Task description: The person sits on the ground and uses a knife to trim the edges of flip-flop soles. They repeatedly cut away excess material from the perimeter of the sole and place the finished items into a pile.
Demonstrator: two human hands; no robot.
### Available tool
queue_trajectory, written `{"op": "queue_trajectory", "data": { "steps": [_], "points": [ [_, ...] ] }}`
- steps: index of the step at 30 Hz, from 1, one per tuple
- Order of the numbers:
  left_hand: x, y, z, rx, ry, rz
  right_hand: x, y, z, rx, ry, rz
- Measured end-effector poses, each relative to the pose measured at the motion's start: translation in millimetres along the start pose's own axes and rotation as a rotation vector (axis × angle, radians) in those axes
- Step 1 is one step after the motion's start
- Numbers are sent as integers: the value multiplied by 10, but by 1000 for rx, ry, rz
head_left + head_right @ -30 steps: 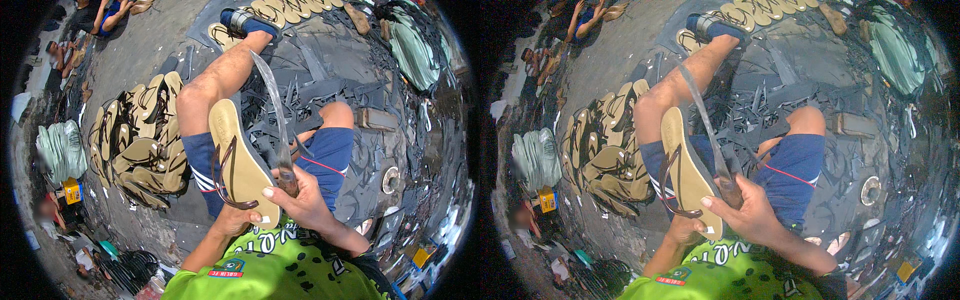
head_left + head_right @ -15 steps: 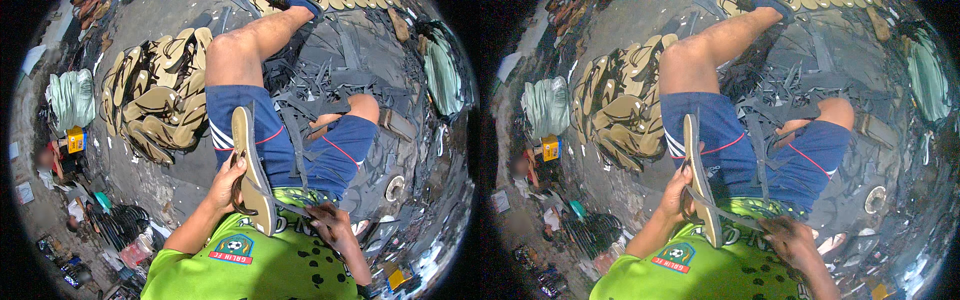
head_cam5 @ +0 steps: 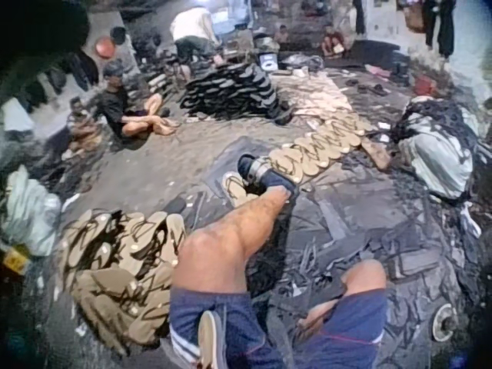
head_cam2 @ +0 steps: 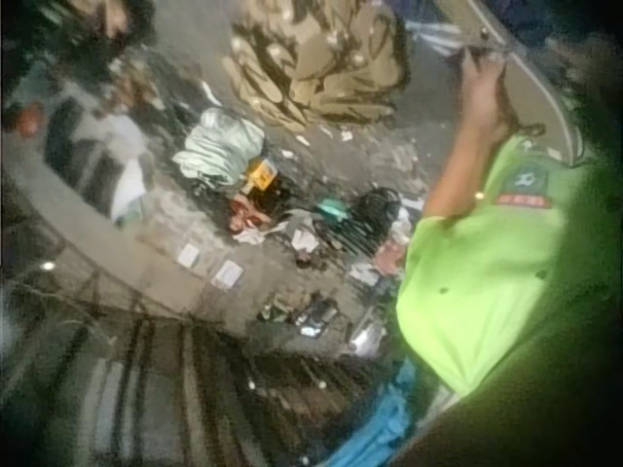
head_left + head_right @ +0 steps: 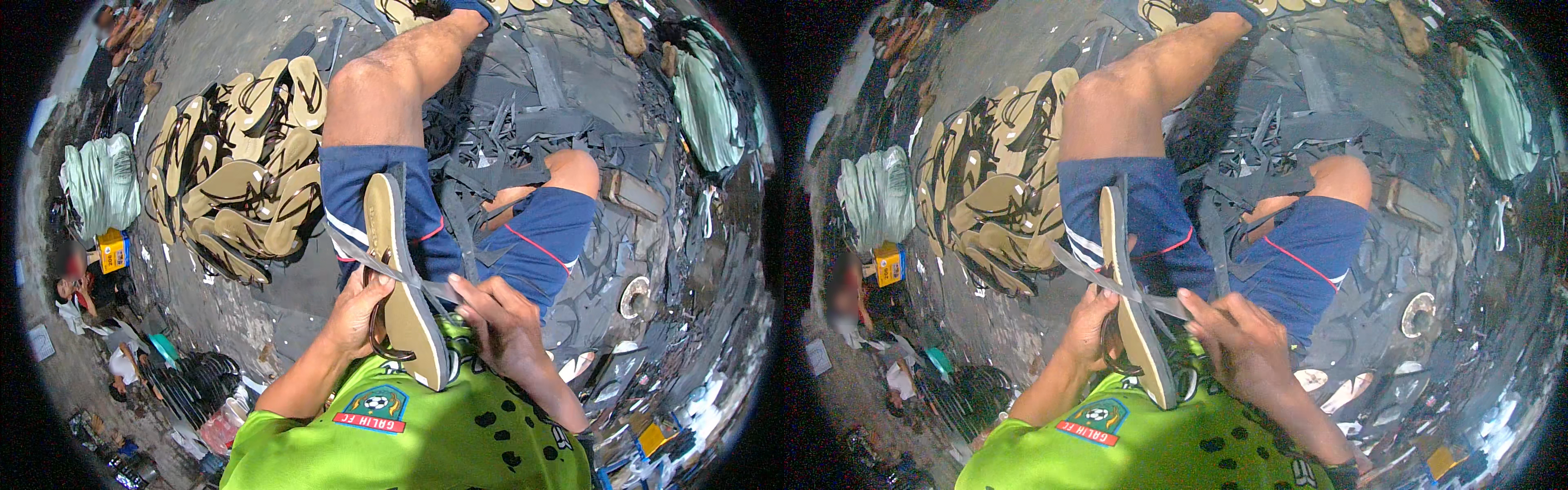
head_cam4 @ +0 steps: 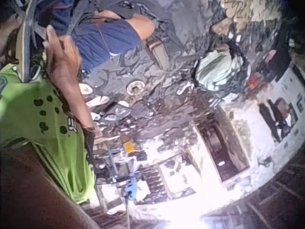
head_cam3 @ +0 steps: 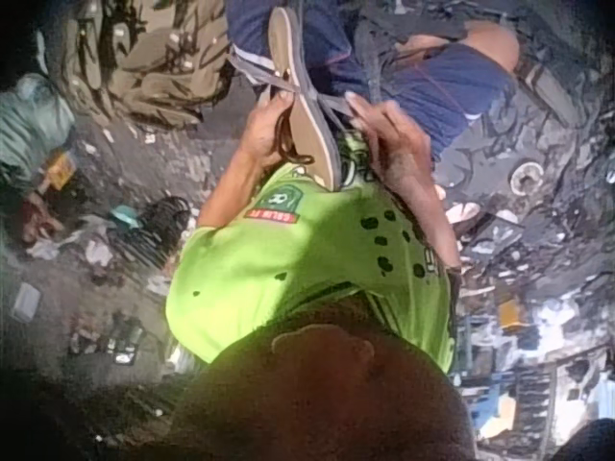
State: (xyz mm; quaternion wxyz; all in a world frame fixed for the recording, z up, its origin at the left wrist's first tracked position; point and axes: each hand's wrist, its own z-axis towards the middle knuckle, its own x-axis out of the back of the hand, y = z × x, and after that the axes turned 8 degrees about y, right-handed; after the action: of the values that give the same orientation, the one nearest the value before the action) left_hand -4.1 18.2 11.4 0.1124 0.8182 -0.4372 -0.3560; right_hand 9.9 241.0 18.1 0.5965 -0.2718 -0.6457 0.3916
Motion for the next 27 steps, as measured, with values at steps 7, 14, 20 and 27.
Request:
{"op": "queue_trajectory", "data": {
  "steps": [7,14,20,27],
  "points": [
    [-92,79,-26,79,30,-33,-295,16,209,34,143,-70],
    [-45,10,-21,90,10,-16,-250,87,267,5,144,-50],
    [-47,21,-19,60,39,121,-300,217,510,57,212,-120],
    [-82,197,-103,-46,-15,60,-203,-91,896,109,242,-144]
  ]
}}
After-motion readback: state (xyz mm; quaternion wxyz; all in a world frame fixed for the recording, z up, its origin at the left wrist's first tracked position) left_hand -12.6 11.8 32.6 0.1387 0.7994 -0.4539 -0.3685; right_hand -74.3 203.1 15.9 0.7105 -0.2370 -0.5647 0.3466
